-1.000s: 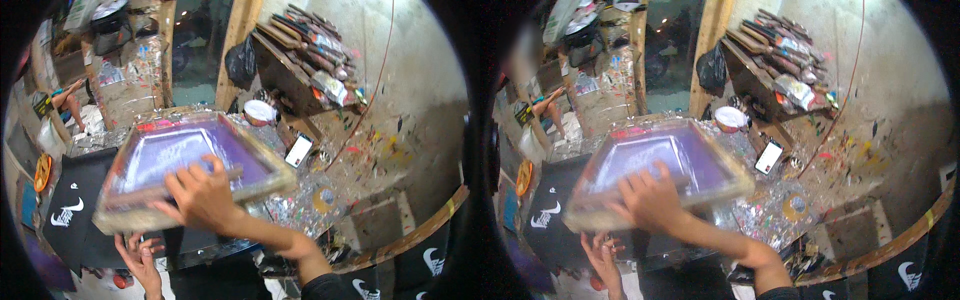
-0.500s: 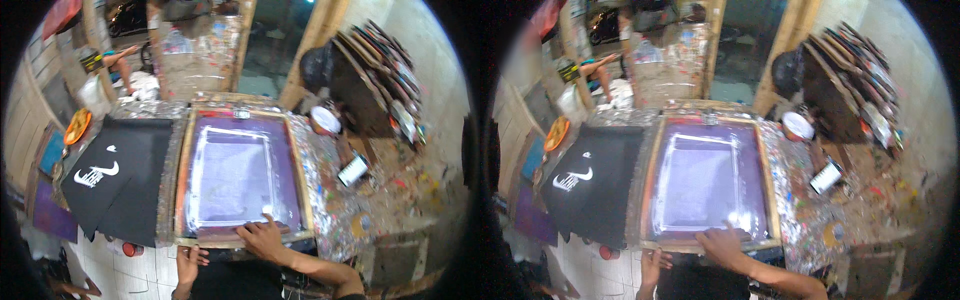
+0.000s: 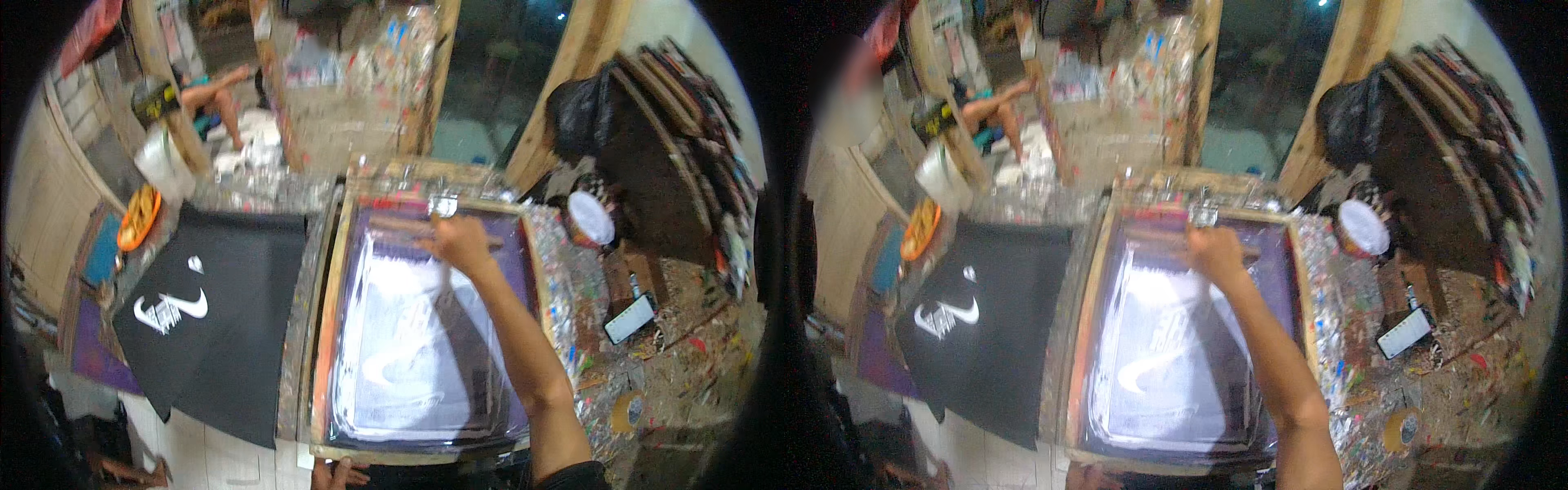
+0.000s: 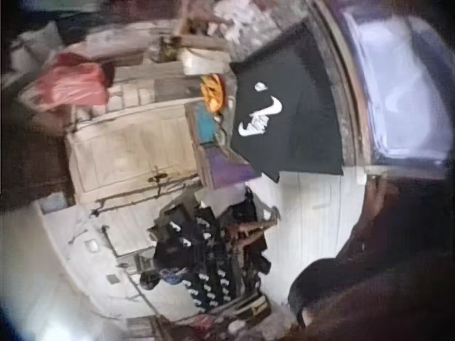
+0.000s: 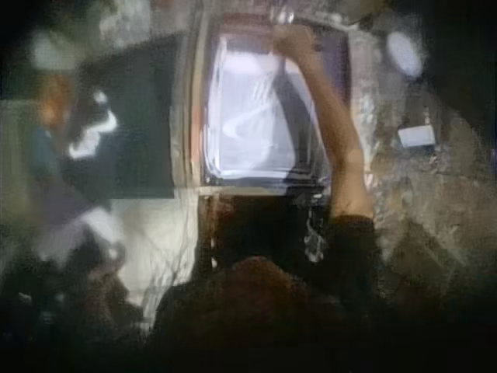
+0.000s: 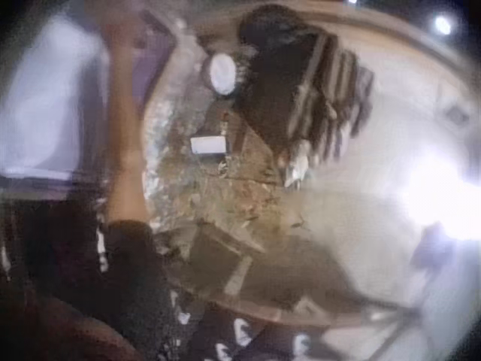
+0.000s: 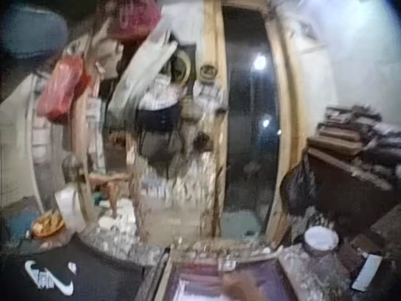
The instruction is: The person performs screen printing on black garments, placing each item onto a platen, lowering a screen, and using a squeegee to apply white ink before removing and stacking the printed pieces.
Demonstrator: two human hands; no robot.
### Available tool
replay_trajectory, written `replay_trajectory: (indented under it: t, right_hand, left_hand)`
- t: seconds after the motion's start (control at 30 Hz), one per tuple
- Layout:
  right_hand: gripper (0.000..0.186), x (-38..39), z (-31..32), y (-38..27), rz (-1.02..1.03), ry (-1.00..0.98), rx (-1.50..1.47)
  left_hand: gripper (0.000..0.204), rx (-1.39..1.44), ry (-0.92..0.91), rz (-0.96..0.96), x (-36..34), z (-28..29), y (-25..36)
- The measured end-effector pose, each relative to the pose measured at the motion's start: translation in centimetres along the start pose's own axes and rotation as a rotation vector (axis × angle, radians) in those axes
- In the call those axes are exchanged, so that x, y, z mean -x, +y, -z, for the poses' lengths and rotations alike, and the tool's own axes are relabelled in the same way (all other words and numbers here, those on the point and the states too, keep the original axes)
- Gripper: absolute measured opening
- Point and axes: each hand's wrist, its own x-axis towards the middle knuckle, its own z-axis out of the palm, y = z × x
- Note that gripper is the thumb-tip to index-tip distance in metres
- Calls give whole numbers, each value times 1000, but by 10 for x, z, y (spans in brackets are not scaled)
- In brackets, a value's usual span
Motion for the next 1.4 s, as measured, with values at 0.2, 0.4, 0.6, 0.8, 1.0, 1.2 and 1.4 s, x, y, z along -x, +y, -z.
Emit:
replay_trajectory:
  t: [0.2,0.4,0.6,0.8,1.0,1.2,1.4]
  right_hand:
    - [50,67,66,-87,-69,-277,-69]
    - [39,185,154,-174,-82,-413,-199]
    - [43,242,163,-206,-92,-422,-205]
    - [50,239,220,-223,-133,-36,-158]
    - [53,187,278,-212,-157,205,-10]
    - [58,36,345,-133,13,529,202]
    - [76,-46,408,-111,-201,277,3]
  left_hand:
    - [42,-25,41,65,16,16,-31]
    - [49,38,-22,-104,12,-3,28]
    - [37,86,-43,-204,5,-11,16]
    - [31,130,-35,-525,18,-11,18]
    - [31,118,-50,-790,69,-21,112]
    - [33,-215,382,-1481,-31,-56,231]
    - [41,-896,429,-1270,-225,-9,228]
